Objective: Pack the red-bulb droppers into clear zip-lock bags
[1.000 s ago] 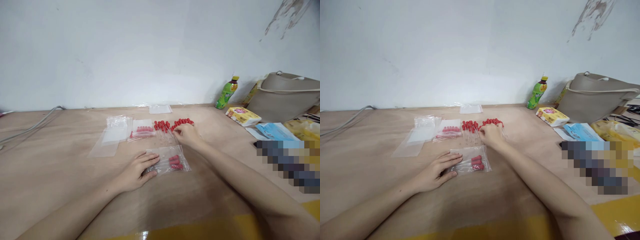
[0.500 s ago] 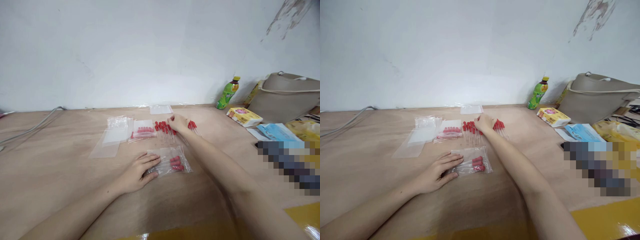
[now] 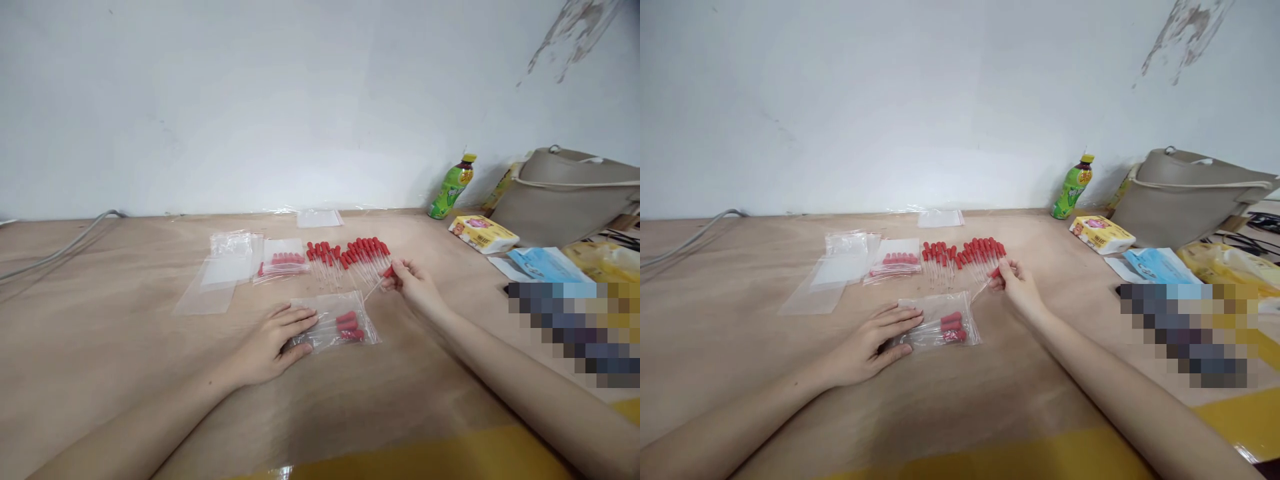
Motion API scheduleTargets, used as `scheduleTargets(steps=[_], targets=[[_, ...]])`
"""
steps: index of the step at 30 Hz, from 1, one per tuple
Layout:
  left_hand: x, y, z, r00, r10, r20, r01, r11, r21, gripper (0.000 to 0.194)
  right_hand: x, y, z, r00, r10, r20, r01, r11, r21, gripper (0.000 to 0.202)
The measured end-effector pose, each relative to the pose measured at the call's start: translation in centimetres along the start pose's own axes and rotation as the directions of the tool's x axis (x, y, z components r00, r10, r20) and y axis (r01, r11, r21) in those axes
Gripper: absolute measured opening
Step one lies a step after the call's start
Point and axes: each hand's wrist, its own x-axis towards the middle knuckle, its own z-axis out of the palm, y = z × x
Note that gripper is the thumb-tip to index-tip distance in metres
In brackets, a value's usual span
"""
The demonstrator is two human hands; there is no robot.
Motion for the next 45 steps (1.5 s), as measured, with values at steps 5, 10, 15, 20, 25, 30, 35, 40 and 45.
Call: scheduleTargets(steps=[5,10,15,20,25,30,35,40,45], targets=[[-0.1,0.1,0.0,1.0,-0.006,0.002,0.006,1.0,0.013,0.044,-0.9,1.2,-0.4,0.972,0.183,0.147,-0.198,0.976,0.094,0.037],[0.0,0.2,-0.1,1.0,-0.004,-0.004,0.004,1.0,0.007,0.045,-1.2,1.2,-1.1,0.955,0.189,0.229,-0.198,0.98,0.015,0.032],[0.0,0.2,-0.1,1.0,-0.007,-0.001,0.007,1.0,0.012,0.045,-1.0,0.8,-2.0,0.941,0.13,0.312,-0.09,0.986,-0.138,0.031],[-0.1,0.2,0.0,1.0,-0.003,-0.007,0.003,1.0,0.008,0.045,-1.0,0.5,-2.9,0.857,0.055,0.512,0.258,0.815,-0.519,0.023],[0.1,0.3,-0.1,1.0,-0.01,-0.006,0.01,1.0,0.013,0.045,-2.0,1.0,-1.5,0.806,-0.088,0.586,0.484,0.669,-0.564,0.019],[0.1,0.2,-0.1,1.0,-0.008,-0.002,0.008,1.0,0.017,0.045,-2.4,1.4,0.3,0.77,-0.231,0.595,0.617,0.505,-0.603,0.011],[0.0,0.1,0.0,1.0,-0.005,-0.003,0.005,1.0,0.017,0.046,-2.4,1.7,0.9,0.822,-0.193,0.536,0.551,0.511,-0.66,0.009],[0.0,0.1,0.0,1.0,0.005,-0.014,-0.005,1.0,0.012,0.045,-2.8,2.0,1.5,0.815,-0.195,0.546,0.529,0.634,-0.563,0.014],[0.0,0.2,0.0,1.0,-0.004,-0.007,0.004,1.0,0.008,0.045,-2.4,1.8,1.2,0.832,-0.19,0.521,0.497,0.674,-0.547,0.017]])
